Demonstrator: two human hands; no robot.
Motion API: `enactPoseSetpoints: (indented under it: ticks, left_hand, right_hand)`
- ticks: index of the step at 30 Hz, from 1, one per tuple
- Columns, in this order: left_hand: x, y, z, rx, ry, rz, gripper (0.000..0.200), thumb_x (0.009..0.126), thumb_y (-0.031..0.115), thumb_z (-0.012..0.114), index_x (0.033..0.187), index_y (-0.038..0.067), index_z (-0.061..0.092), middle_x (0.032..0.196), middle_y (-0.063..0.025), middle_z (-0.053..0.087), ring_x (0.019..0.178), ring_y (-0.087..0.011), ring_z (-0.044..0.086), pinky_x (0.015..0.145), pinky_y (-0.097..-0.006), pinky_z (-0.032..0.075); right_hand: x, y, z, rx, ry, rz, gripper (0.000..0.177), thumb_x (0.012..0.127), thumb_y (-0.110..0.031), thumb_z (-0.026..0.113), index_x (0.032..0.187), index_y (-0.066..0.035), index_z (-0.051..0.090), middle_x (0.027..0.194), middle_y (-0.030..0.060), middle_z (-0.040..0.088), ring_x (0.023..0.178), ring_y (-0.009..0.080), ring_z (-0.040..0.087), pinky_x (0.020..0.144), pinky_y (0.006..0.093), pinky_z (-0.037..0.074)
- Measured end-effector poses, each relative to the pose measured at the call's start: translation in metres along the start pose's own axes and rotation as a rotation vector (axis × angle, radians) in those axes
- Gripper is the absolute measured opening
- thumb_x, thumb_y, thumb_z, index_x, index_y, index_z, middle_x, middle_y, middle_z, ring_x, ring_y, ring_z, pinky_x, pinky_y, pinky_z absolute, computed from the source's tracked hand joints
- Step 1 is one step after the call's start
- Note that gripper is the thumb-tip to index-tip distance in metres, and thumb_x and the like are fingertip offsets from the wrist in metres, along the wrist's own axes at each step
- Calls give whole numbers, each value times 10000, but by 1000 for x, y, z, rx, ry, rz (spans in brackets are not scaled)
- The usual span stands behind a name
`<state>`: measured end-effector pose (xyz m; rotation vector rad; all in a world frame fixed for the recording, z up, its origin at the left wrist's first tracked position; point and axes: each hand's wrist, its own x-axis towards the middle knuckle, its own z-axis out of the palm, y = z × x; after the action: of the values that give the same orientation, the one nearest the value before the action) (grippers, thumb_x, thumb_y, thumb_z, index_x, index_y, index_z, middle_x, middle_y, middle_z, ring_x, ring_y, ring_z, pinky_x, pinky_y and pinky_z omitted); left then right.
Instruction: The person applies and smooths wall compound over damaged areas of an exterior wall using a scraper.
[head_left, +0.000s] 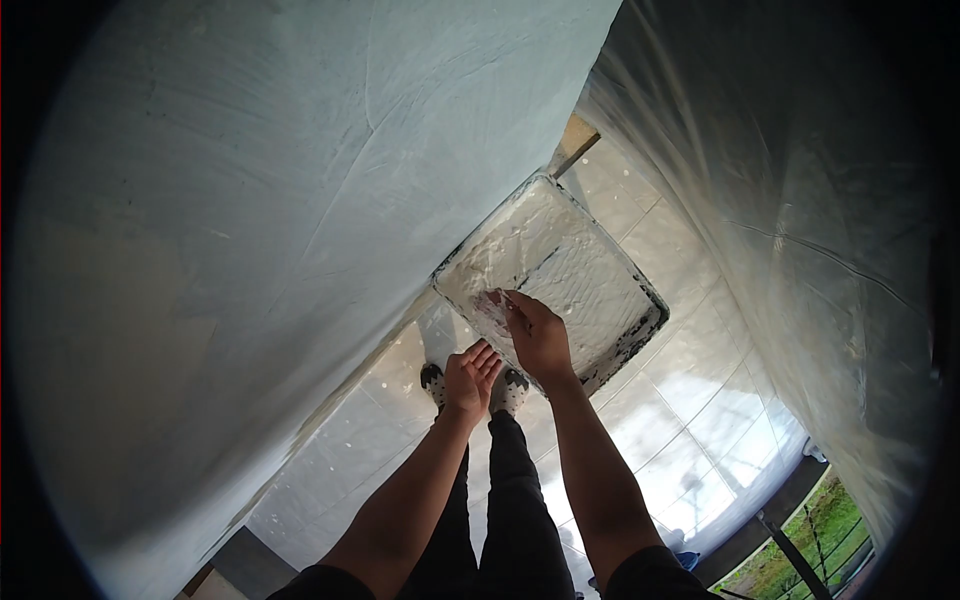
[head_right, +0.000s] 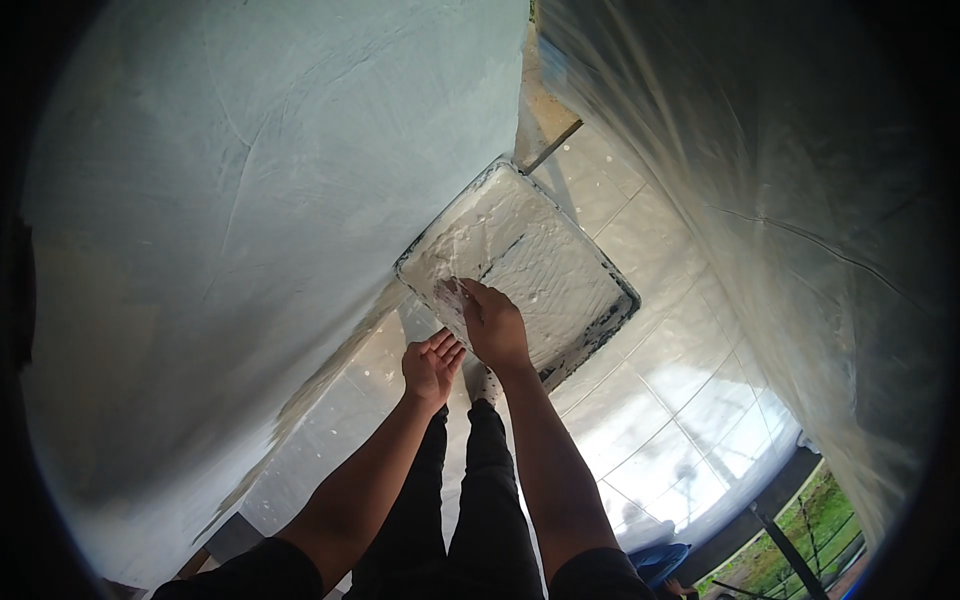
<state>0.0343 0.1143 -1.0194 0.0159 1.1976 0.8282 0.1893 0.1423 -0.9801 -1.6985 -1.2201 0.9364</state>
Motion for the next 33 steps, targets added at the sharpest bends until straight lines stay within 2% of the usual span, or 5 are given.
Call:
enactPoseSetpoints:
  ticks: [6, 18, 29, 31, 33]
  left_hand:
    - [-2, -1, 3, -4, -7, 9, 586, 932, 335, 408, 1329, -77, 537, 1391, -197, 563, 1305, -347, 517, 1210, -483, 330]
    - [-2, -2, 0, 17, 40, 0, 556, 925, 322, 406, 1284, -80, 543, 1399, -212, 545, 1377, -366, 469, 1219, -492, 319]
    - [0, -1, -4, -4, 0, -10, 553, 925, 340, 421, 1288, -52, 565, 1364, -185, 576, 1296, -331, 522, 1197, -484, 341]
    - [-2, -2, -2, 11, 12, -9, 571, 926, 341, 421, 1312, -58, 554, 1366, -186, 575, 1311, -333, 514, 1202, -485, 334]
    - [-3, 0, -3, 28, 31, -4, 589, 926, 341, 420, 1337, -64, 543, 1368, -187, 575, 1325, -336, 505, 1207, -487, 328]
  right_hand:
    - [5, -9, 1, -164, -140, 42, 307, 977, -79, 600, 1265, 6, 669, 1122, 229, 717, 1021, 344, 716, 878, 389, 555]
    - [9, -11, 8, 41, 61, -39, 301, 969, -103, 603, 1247, -17, 683, 1100, 235, 712, 1020, 385, 694, 894, 421, 548]
    - [-1, 10, -1, -149, -123, 65, 320, 984, -92, 611, 1281, 21, 653, 1120, 216, 730, 1012, 287, 732, 871, 359, 556]
    - [-4, 17, -4, -1, 45, 98, 325, 972, -118, 581, 1268, -12, 665, 1130, 253, 706, 1044, 404, 695, 918, 431, 542]
    - [-5, 17, -16, 50, 169, 99, 320, 971, -103, 588, 1268, -13, 666, 1130, 233, 716, 1036, 383, 709, 890, 412, 552]
